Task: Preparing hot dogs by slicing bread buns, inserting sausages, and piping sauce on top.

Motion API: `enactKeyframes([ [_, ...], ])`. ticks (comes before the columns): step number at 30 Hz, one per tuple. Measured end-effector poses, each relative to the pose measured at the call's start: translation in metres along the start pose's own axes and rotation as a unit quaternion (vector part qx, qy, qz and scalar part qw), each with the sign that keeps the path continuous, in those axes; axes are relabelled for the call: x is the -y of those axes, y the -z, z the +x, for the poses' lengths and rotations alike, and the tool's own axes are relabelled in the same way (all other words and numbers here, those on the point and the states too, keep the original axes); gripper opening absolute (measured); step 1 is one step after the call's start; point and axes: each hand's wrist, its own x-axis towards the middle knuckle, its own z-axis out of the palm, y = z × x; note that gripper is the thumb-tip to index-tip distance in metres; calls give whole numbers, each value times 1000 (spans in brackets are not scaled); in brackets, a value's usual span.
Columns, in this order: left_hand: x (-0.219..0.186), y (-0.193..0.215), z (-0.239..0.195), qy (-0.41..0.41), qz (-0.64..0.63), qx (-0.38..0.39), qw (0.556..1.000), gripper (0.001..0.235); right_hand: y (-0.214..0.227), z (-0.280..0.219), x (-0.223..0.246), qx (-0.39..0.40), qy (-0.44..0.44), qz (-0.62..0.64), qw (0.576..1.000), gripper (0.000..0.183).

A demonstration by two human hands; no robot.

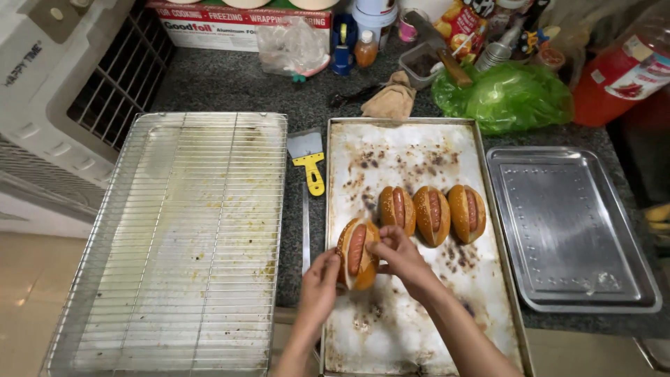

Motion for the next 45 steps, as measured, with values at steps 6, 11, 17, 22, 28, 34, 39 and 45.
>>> enactKeyframes([
  [6,49,-24,54,7,-15,9,1000,64,14,9,-14,-49,-34,-161,985,63],
  [11,50,-27,55,-14,27,28,999,63,12,7,-24,-75,-28,-151,985,62],
  [17,36,-29,15,-120,168,-88,974,30,58,3,-78,-151,53,-79,984,20],
  [22,-3,-75,-3,-467,282,-210,811,11,117,21,-115,-155,289,-168,929,20],
  [28,81,-190,11,-421,391,12,818,90,210,-23,-97,-63,245,-162,954,61],
  [34,35,-448,-126,-398,76,202,892,84,354,-87,2,-180,196,146,953,50],
  [39,-26,-542,-168,-494,35,193,847,58,449,-122,54,-97,227,357,901,60],
  [45,-65,-588,-100,-549,169,173,800,89,504,-58,38,135,206,426,871,77],
])
